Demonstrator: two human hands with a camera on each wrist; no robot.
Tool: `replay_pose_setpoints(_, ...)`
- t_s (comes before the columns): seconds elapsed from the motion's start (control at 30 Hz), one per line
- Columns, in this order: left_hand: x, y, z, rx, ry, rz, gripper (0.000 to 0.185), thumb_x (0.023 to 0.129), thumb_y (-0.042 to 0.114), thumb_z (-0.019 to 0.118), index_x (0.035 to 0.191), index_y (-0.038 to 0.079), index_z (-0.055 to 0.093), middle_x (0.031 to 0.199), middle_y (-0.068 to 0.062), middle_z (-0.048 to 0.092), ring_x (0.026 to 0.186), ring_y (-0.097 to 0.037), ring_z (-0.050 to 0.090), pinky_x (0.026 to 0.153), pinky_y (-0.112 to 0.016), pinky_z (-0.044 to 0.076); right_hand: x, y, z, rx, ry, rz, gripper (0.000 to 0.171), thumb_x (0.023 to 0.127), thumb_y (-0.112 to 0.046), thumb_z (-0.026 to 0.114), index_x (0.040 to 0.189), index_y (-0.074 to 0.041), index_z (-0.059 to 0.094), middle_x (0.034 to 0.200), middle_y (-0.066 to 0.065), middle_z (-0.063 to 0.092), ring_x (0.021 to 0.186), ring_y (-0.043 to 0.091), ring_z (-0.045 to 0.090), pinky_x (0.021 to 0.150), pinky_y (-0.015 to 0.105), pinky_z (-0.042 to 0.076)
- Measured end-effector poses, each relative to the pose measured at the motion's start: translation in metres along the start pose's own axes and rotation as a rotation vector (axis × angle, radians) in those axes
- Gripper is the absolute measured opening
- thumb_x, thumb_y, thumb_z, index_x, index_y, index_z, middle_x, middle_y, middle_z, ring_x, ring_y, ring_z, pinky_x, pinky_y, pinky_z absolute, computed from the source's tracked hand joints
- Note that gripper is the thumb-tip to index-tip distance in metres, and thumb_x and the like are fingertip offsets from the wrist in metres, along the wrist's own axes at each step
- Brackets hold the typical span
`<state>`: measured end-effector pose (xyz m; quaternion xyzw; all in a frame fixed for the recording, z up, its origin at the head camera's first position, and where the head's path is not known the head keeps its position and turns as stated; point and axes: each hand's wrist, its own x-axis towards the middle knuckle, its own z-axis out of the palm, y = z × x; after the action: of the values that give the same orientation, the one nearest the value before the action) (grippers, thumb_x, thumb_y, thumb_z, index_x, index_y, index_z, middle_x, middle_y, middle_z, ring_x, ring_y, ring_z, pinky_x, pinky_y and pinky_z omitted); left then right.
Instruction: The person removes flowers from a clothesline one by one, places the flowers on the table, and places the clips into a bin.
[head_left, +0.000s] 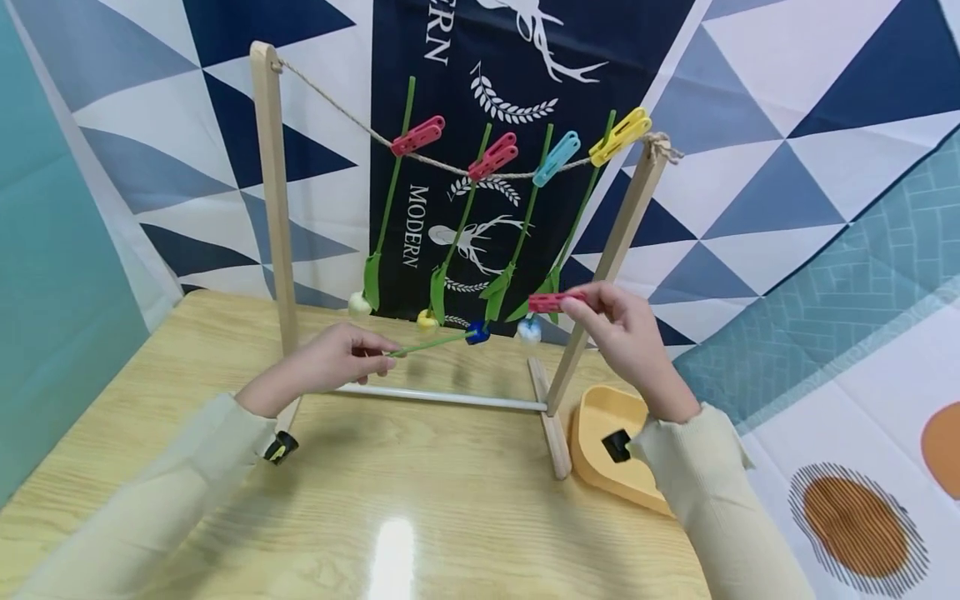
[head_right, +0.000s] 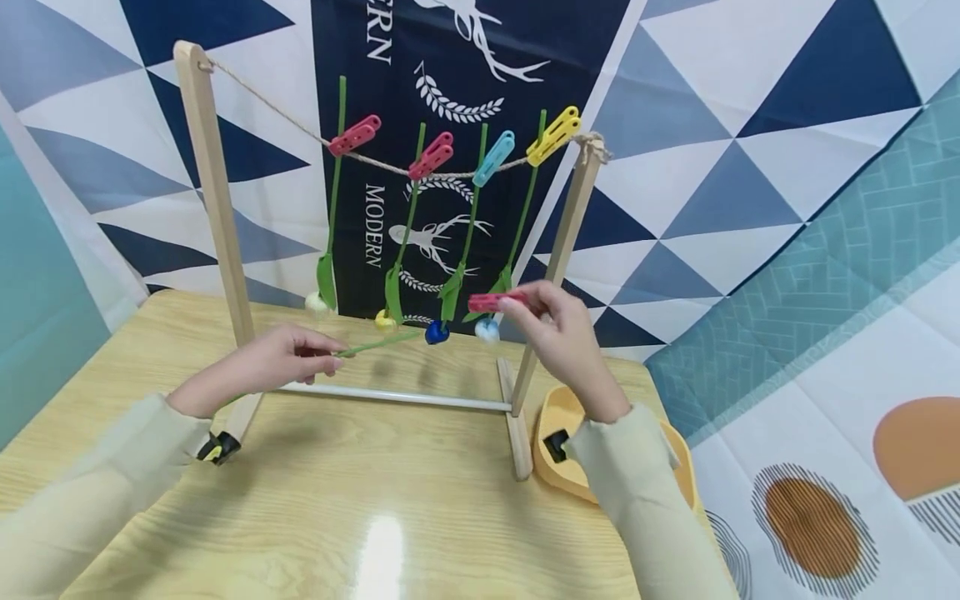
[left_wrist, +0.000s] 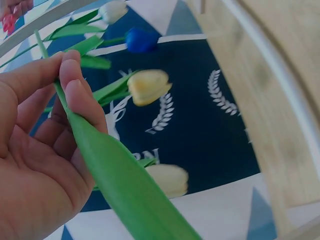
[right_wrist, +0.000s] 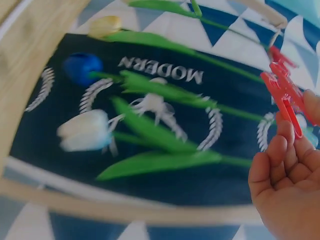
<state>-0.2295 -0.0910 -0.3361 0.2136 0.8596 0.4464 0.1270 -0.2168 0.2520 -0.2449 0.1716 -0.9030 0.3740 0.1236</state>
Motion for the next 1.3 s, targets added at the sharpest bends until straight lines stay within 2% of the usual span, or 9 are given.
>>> replay_pose_setpoints(0.17, 0.001, -0.012, 0.015, -0.01, -0.044, -0.005, 0.029, 0.091, 0.015, 0.06, 0.116, 0.002, 0.065, 0.078, -0.006, 0.064, 0.056, -0.01, 0.048, 0.05, -0.023, 0.04, -0.028, 0.034, -0.003, -0.008, 0.012, 0.074, 0.022, 0.093, -0.026, 0.058, 0.1, -0.006, 0.065, 0.072, 0.0, 0.049, 0.064, 0.01, 0.04, 0.05, 0.026, 0.031)
replay_pose_setpoints(0.4, 0.008, -0.024, 0.032, 0.033, -0.091, 0.061, 0.025, 0.09, 0.009, 0.059, 0.111, -0.003, 0.067, 0.073, -0.003, 0.064, 0.056, -0.009, 0.049, 0.052, -0.024, 0.044, -0.058, 0.082, -0.007, -0.028, 0.029, 0.251, 0.033, 0.094, -0.035, 0.055, 0.099, -0.004, 0.063, 0.072, -0.006, 0.048, 0.066, 0.008, 0.042, 0.056, 0.023, 0.034)
replay_pose_setpoints(0.5, 0.01, -0.03, 0.039, 0.044, -0.104, 0.049, 0.023, 0.09, 0.009, 0.059, 0.108, -0.003, 0.068, 0.073, -0.003, 0.065, 0.054, -0.008, 0.047, 0.05, -0.023, 0.041, -0.068, 0.103, -0.009, -0.033, 0.024, 0.343, 0.038, 0.094, -0.04, 0.054, 0.1, -0.003, 0.063, 0.074, -0.009, 0.051, 0.072, 0.006, 0.044, 0.061, 0.022, 0.036)
replay_pose_setpoints(0.6, 0.012, -0.037, 0.047, 0.049, -0.123, 0.018, 0.023, 0.09, 0.009, 0.059, 0.108, -0.002, 0.068, 0.075, -0.007, 0.066, 0.052, -0.008, 0.045, 0.049, -0.023, 0.039, -0.078, 0.125, -0.01, -0.047, -0.025, 0.432, 0.046, 0.094, -0.046, 0.05, 0.105, -0.003, 0.062, 0.083, -0.011, 0.056, 0.081, 0.004, 0.048, 0.067, 0.021, 0.04)
replay_pose_setpoints(0.73, 0.015, -0.045, 0.059, 0.06, -0.151, 0.007, 0.022, 0.09, 0.009, 0.06, 0.107, 0.0, 0.069, 0.074, -0.01, 0.066, 0.052, -0.007, 0.044, 0.049, -0.022, 0.038, -0.091, 0.153, -0.007, -0.038, -0.094, 0.542, 0.056, 0.093, -0.054, 0.045, 0.113, -0.004, 0.058, 0.099, -0.001, 0.058, 0.092, 0.013, 0.05, 0.075, 0.027, 0.041)
replay_pose_setpoints(0.83, 0.017, -0.049, 0.067, 0.068, -0.167, 0.009, 0.021, 0.09, 0.009, 0.06, 0.107, 0.001, 0.07, 0.077, -0.01, 0.067, 0.055, -0.007, 0.046, 0.05, -0.022, 0.039, -0.099, 0.17, -0.002, -0.021, -0.101, 0.607, 0.061, 0.091, -0.057, 0.045, 0.113, -0.001, 0.057, 0.101, 0.008, 0.056, 0.091, 0.019, 0.048, 0.073, 0.029, 0.04)
replay_pose_setpoints(1.07, 0.015, -0.061, 0.086, 0.056, -0.174, -0.007, 0.019, 0.088, 0.009, 0.061, 0.103, 0.003, 0.071, 0.091, -0.006, 0.069, 0.058, -0.008, 0.047, 0.053, -0.022, 0.041, -0.114, 0.201, 0.014, 0.001, -0.114, 0.655, 0.054, 0.094, -0.048, 0.049, 0.105, 0.004, 0.057, 0.086, 0.007, 0.055, 0.079, 0.014, 0.049, 0.071, 0.028, 0.04)
replay_pose_setpoints(1.17, 0.014, -0.068, 0.095, 0.055, -0.182, -0.012, 0.017, 0.088, 0.009, 0.062, 0.101, 0.004, 0.072, 0.089, -0.005, 0.069, 0.056, -0.007, 0.047, 0.053, -0.021, 0.042, -0.116, 0.209, 0.02, 0.021, -0.146, 0.674, 0.048, 0.094, -0.043, 0.052, 0.103, 0.004, 0.058, 0.078, 0.003, 0.053, 0.073, 0.013, 0.048, 0.067, 0.026, 0.04)
replay_pose_setpoints(1.3, 0.014, -0.075, 0.102, 0.048, -0.196, -0.042, 0.016, 0.088, 0.008, 0.062, 0.099, 0.003, 0.072, 0.08, -0.004, 0.068, 0.054, -0.007, 0.05, 0.053, -0.021, 0.043, -0.114, 0.215, 0.025, 0.028, -0.239, 0.677, 0.044, 0.094, -0.039, 0.053, 0.1, 0.004, 0.059, 0.072, 0.002, 0.049, 0.069, 0.014, 0.046, 0.064, 0.027, 0.036)
